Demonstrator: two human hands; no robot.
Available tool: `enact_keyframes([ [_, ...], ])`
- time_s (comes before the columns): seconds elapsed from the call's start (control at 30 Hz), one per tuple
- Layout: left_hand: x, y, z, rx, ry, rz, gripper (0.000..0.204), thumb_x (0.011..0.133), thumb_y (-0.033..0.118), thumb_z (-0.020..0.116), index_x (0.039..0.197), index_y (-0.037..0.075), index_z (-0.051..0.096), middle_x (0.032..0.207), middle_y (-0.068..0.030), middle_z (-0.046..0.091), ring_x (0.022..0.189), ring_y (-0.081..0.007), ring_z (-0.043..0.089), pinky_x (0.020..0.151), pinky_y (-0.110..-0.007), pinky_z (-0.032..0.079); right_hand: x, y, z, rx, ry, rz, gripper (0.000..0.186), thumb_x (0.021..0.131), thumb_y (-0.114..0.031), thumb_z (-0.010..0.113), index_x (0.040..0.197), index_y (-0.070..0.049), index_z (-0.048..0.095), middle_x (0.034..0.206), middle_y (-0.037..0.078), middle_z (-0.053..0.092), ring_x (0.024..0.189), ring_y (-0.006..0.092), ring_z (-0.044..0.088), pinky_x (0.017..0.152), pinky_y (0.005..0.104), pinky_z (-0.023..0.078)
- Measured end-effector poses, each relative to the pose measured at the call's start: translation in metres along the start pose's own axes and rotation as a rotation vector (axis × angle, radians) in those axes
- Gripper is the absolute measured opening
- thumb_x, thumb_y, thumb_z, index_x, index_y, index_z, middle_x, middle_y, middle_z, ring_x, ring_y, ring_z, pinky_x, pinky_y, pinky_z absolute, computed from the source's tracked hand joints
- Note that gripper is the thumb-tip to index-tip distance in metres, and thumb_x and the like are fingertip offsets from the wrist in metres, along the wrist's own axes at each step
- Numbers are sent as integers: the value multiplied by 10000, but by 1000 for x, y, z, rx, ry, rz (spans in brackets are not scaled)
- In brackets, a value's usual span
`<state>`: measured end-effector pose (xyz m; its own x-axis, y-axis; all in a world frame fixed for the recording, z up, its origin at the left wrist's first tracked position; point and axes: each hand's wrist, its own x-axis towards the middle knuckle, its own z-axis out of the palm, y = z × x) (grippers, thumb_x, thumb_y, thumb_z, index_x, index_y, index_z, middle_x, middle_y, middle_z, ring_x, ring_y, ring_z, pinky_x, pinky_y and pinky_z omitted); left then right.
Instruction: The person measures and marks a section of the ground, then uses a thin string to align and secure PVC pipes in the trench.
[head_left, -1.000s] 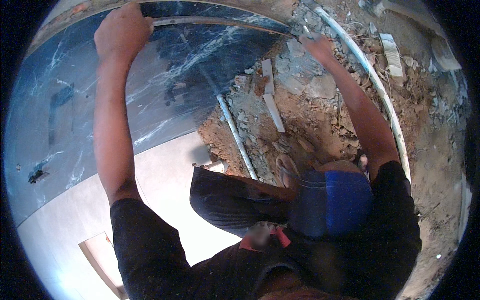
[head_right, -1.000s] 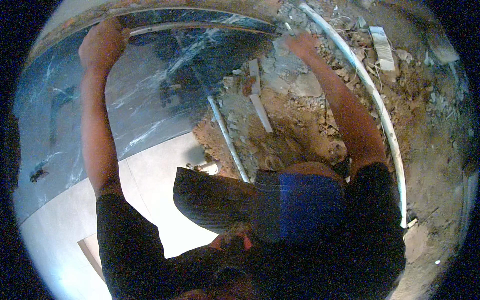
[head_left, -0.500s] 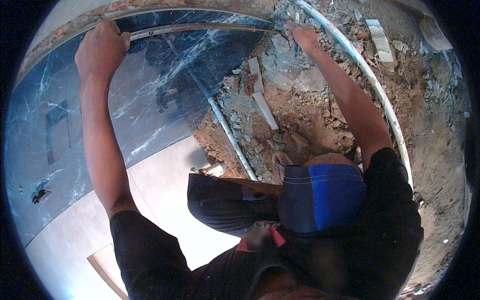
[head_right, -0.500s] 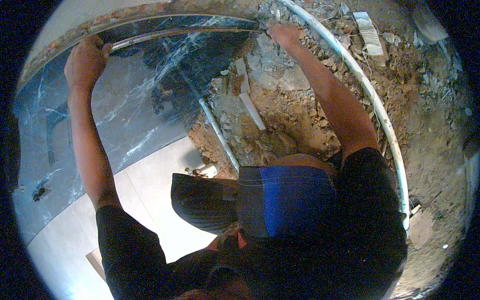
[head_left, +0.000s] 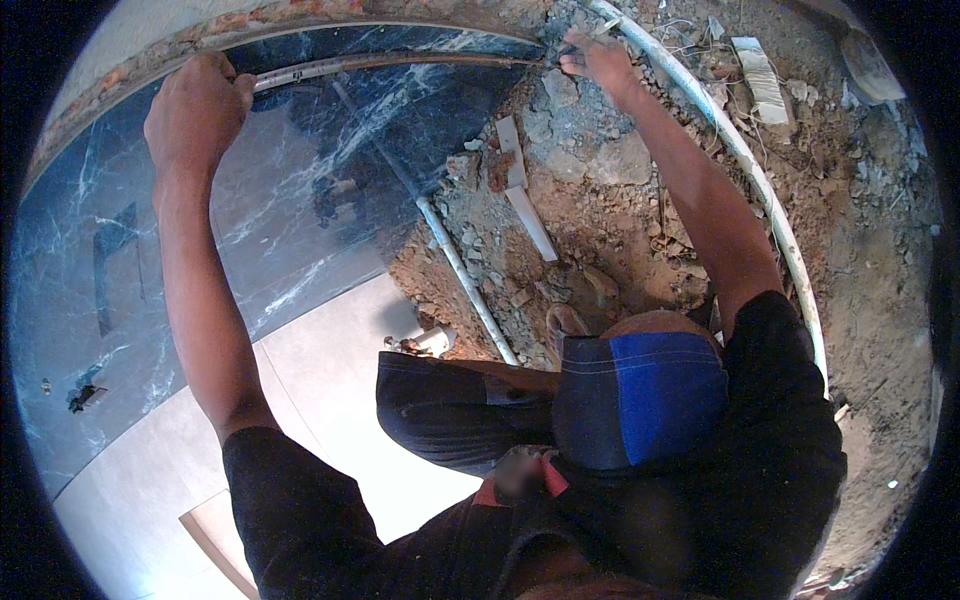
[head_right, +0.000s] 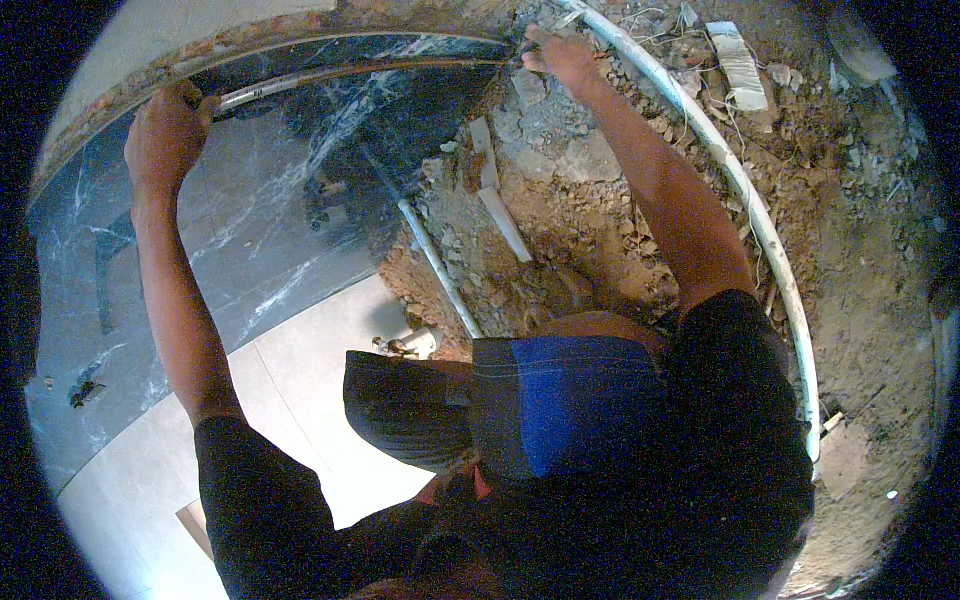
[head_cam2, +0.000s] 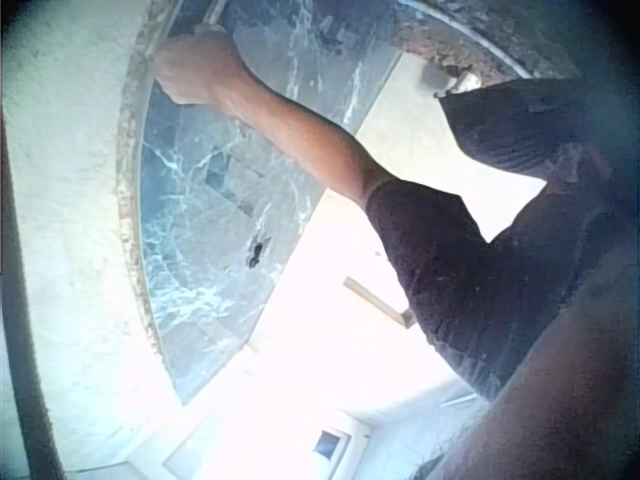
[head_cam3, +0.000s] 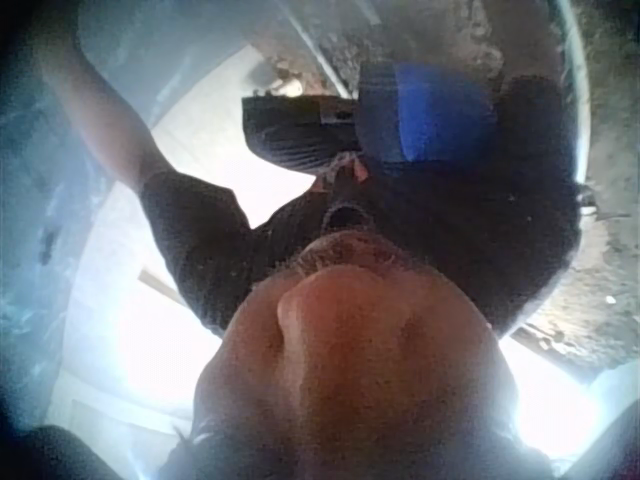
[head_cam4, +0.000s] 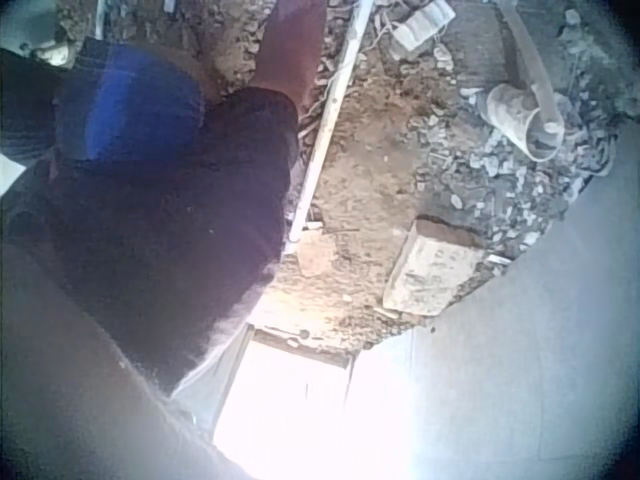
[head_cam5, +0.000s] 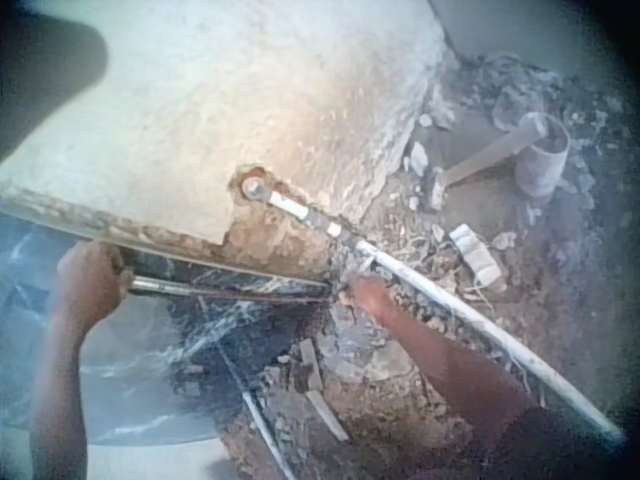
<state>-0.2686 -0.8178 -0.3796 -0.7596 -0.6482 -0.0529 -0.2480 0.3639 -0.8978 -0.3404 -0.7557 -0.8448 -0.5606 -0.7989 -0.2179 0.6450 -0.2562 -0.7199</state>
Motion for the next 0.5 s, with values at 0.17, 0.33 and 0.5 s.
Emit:
enact_keyframes([
  [0.17, 6, 4, -2, -29, 24, 0, 205, 762, 290, 635, 849, 106, 659, 839, -146, 659, 838, -321, 636, 726, -434, 500, 17, 22, -22, -227, -114, -254, 256, 879, -144, 560, 1095, -8, 575, 939, 108, 644, 806, 199, 650, 729, 272, 557],
  [0.33, -8, -4, 3, -17, 7, -37, 221, 758, 304, 635, 851, 106, 659, 850, -147, 658, 835, -324, 635, 725, -434, 502, -6, -18, 7, 55, -84, 134, 281, 898, -62, 520, 1163, 30, 536, 1058, 138, 609, 953, 228, 617, 851, 310, 537],
  [0.5, 2, 0, -2, -10, 27, 17, 222, 756, 303, 637, 850, 103, 660, 858, -148, 658, 840, -324, 635, 727, -431, 502, 16, 12, -21, -649, -162, -302, 270, 908, -73, 506, 1155, 30, 541, 1053, 132, 612, 957, 217, 614, 850, 309, 534],
])
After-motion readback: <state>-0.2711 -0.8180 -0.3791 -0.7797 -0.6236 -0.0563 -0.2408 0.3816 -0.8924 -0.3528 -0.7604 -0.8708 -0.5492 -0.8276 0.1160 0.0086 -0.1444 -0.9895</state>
